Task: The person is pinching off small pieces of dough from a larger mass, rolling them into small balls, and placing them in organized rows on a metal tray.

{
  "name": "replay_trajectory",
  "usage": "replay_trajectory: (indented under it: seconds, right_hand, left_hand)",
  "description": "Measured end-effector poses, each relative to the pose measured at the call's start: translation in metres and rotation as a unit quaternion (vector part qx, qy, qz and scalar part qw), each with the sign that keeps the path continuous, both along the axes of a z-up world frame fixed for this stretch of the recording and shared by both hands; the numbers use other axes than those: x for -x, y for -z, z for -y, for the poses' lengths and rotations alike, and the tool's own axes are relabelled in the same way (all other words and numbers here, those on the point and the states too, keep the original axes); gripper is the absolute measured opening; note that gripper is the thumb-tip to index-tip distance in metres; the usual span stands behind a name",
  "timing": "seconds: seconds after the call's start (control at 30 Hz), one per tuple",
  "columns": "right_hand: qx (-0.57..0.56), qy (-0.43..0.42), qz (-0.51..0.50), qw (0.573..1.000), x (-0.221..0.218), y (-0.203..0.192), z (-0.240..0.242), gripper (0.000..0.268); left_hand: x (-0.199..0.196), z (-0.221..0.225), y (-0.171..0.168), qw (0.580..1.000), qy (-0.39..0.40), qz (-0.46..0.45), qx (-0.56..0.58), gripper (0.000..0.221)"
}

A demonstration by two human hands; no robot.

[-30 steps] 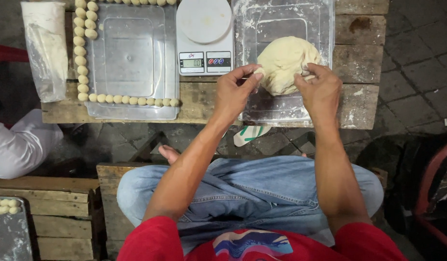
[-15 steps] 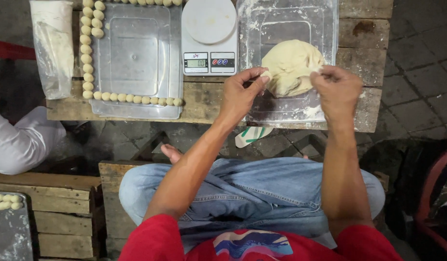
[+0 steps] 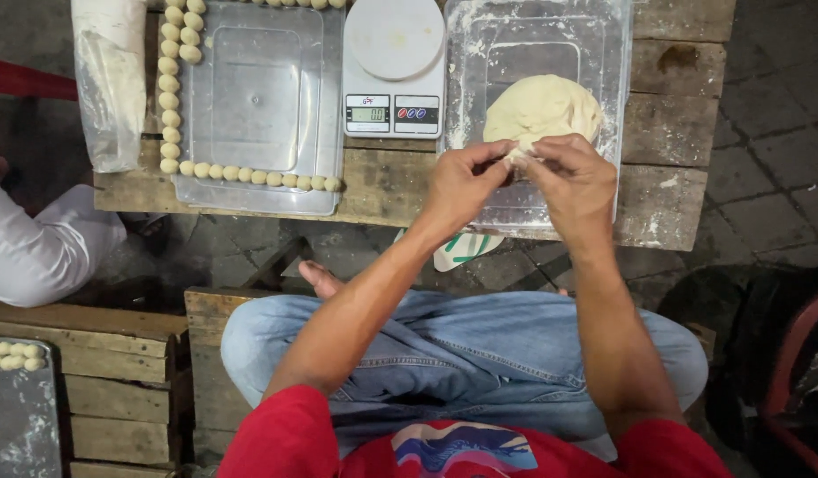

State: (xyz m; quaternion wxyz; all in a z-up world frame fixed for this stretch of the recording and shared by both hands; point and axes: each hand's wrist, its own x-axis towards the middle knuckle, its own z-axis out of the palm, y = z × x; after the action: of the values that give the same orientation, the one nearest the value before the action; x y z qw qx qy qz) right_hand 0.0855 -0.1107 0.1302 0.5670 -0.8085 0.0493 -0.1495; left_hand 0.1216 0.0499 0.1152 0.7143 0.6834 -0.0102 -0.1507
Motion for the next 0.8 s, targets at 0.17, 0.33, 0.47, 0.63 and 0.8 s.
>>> replay_trajectory:
  seconds: [0.17, 0.33, 0.47, 0.63, 0.8]
  right_hand:
    - [-0.134, 0.015, -0.052, 0.989, 0.001, 0.023, 0.014, 0.028]
    - [-0.185, -0.015, -0.055, 0.981, -0.001, 0.016, 0.009, 0.03]
    - [-0.248, -0.02, -0.071, 0.966, -0.004, 0.008, 0.007, 0.032]
    - [-0.261, 0.009, -0.093, 0.961, -0.001, 0.02, 0.011, 0.029]
    - [-0.226, -0.015, -0.027, 0.974, -0.002, 0.018, 0.007, 0.024]
  left_hand:
    - [0.001, -0.001, -0.013, 0.998, 0.013, -0.015, 0.053, 0.028]
    - [0.002, -0.007, -0.01, 0.998, 0.001, -0.026, 0.058, 0.023]
    - [-0.003, -0.008, -0.014, 0.999, 0.001, -0.008, 0.045, 0.022]
    - [-0.005, -0.008, -0.021, 0.993, -0.015, -0.05, 0.107, 0.026]
    - [-0.014, -0.007, 0.001, 0.968, -0.025, -0.159, 0.192, 0.025]
